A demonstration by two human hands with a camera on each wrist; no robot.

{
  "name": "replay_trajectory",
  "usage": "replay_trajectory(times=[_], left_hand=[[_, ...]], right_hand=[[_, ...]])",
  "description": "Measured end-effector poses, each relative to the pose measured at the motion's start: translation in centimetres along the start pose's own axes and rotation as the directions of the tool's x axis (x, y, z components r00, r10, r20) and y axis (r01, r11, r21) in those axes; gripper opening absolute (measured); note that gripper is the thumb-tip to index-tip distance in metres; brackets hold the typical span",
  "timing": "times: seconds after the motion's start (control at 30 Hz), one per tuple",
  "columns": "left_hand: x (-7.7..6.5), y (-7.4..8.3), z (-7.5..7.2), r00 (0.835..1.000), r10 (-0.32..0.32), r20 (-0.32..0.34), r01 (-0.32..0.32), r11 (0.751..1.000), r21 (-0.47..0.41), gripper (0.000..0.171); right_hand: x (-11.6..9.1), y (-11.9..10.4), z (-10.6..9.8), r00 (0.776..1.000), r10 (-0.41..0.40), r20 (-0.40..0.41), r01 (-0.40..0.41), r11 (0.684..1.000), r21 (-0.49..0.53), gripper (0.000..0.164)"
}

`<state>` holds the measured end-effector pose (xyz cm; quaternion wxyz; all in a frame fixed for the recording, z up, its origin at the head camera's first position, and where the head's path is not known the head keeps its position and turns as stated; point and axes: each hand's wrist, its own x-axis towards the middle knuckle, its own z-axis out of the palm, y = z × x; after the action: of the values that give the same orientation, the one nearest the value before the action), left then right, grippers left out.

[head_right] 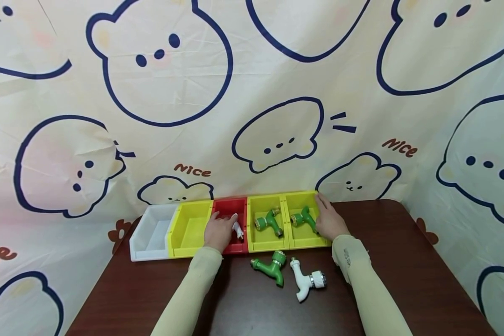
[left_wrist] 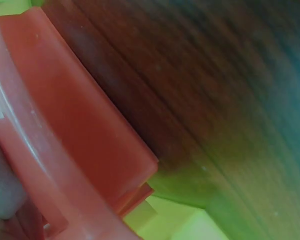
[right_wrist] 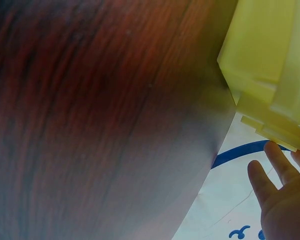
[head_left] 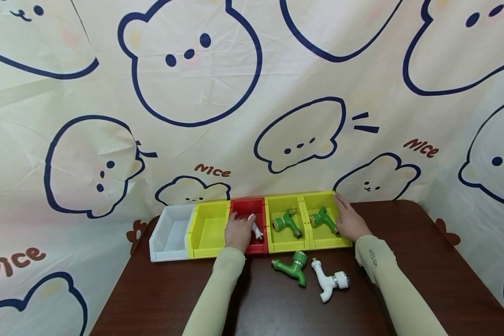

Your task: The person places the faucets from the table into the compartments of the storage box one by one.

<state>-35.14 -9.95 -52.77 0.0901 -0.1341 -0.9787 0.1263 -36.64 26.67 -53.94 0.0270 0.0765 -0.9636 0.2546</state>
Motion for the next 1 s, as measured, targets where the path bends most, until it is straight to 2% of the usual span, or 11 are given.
replay_trajectory(times=[0.27,0.43,0.7,1.0], left_hand=[[0.12,0.18,0.23,0.999,0.002,0.053,-0.004,1.0,0.025,0.041],[0.22,0.24,0.33,0.999,-0.001,0.035,0.0,1.0,0.019,0.037],[0.49,0.3,0.29,0.999,-0.029,0.038,0.029,0.999,0.019,0.043],[0.35,0.41,0.19,0.999,-0.03,0.027,0.029,0.999,0.015,0.037]], right_hand=[[-0.21,0.04,0.21,1.0,0.012,0.004,-0.012,1.0,-0.001,0.068],[-0.1,0.07,0.03,1.0,0.01,0.013,-0.011,1.0,0.008,0.067],[0.03,-0.05,-0.29,1.0,0.013,0.018,-0.013,1.0,0.005,0.068],[0.05,0.2,-0.13,1.0,-0.016,0.001,0.016,1.0,0.006,0.067]])
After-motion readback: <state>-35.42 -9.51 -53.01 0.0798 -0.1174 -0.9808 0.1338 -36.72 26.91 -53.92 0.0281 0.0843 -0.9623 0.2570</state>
